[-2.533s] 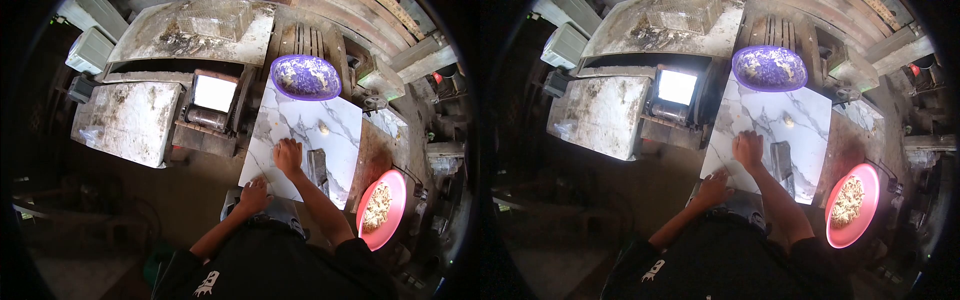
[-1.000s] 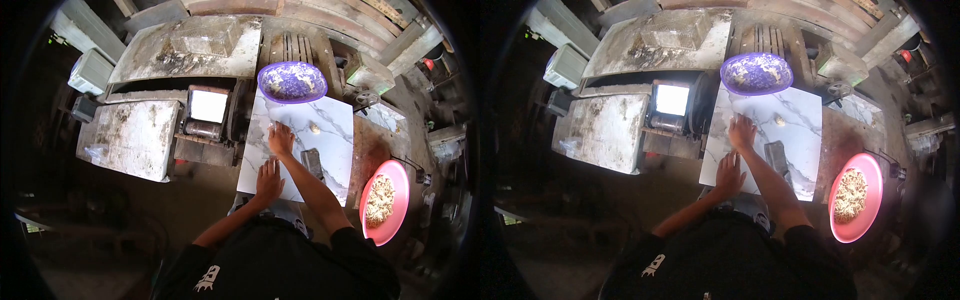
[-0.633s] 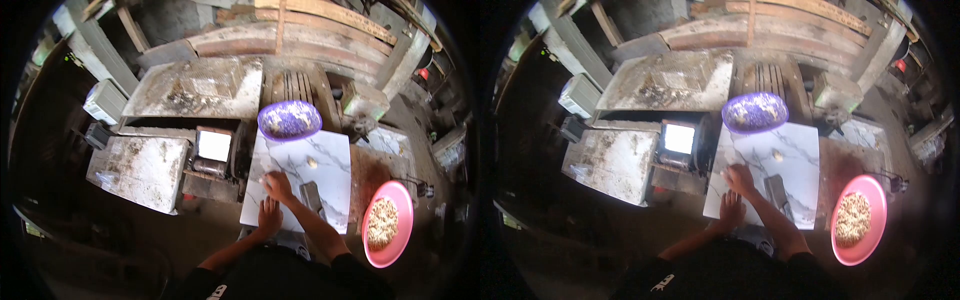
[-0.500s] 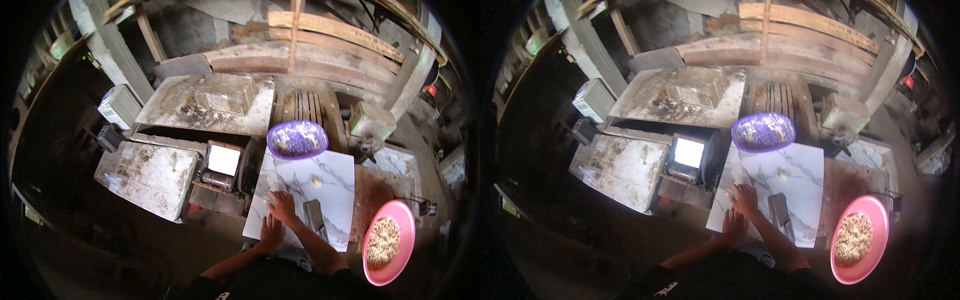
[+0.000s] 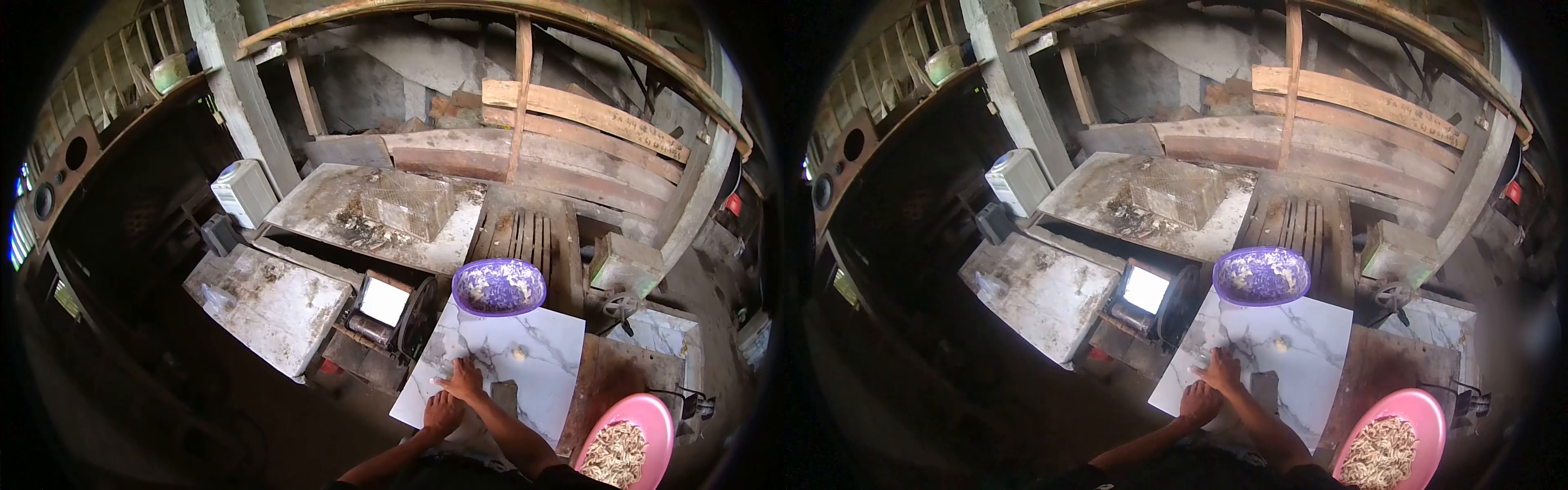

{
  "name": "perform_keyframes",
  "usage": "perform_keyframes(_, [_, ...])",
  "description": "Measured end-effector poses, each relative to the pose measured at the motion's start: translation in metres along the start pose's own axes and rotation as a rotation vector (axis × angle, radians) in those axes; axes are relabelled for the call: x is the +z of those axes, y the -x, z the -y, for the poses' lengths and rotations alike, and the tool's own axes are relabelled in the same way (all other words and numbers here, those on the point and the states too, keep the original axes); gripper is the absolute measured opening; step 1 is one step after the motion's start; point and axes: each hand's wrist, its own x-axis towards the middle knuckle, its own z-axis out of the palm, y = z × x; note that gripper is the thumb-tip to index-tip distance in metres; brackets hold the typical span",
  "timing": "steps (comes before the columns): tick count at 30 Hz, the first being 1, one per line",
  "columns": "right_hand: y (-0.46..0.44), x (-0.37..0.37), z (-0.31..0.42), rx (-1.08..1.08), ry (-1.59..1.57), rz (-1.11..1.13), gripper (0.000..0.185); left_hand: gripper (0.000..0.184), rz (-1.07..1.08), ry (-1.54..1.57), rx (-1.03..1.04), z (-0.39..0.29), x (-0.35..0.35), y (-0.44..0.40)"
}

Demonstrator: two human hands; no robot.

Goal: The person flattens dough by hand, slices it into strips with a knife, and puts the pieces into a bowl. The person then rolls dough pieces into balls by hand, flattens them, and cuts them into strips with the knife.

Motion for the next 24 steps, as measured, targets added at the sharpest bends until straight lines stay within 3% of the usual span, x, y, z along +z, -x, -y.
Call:
perform_keyframes(7, [-0.01, 0.001, -0.01, 0.086, -0.144, 0.007, 0.083, 0.045, -0.286, 0.171, -0.083, 0.021, 0.022, -0.03])
perform_keyframes(9, [-0.008, 0.005, -0.016, 0.101, -0.213, -0.022, 0.083, 0.037, -0.425, 0.665, -0.42, 0.028, 0.038, -0.043])
perform_keyframes(10, [-0.01, 0.006, -0.019, 0.103, -0.215, -0.029, 0.083, 0.037, -0.425, 0.663, -0.412, 0.036, 0.046, -0.052])
perform_keyframes(12, [-0.011, 0.001, -0.02, 0.182, -0.266, 0.016, 0.082, 0.035, -0.05, 1.198, -0.542, 0.052, 0.066, -0.065])
perform_keyframes(13, [-0.011, -0.001, -0.021, 0.188, -0.27, 0.011, 0.082, 0.036, -0.132, 1.437, -0.538, 0.049, 0.076, -0.066])
perform_keyframes(17, [-0.009, -0.012, -0.023, 0.304, -0.319, 0.012, 0.08, 0.037, -0.064, 1.442, -0.554, 0.024, 0.033, -0.059])
perform_keyframes(19, [-0.006, -0.019, -0.025, 0.344, -0.374, 0.009, 0.08, 0.028, -0.139, 1.146, -0.636, -0.001, -0.001, -0.054])
perform_keyframes(21, [-0.004, -0.025, -0.028, 0.46, -0.508, -0.008, 0.084, 0.033, -0.193, 1.194, -0.555, 0.008, 0.018, -0.061])
perform_keyframes(22, [-0.002, -0.027, -0.03, 0.461, -0.507, -0.01, 0.084, 0.037, -0.248, 1.239, -0.476, 0.013, 0.03, -0.065])
perform_keyframes(24, [0.004, -0.029, -0.034, 0.391, -0.527, -0.065, 0.081, 0.038, -0.286, 1.365, -0.523, -0.003, 0.025, -0.07])
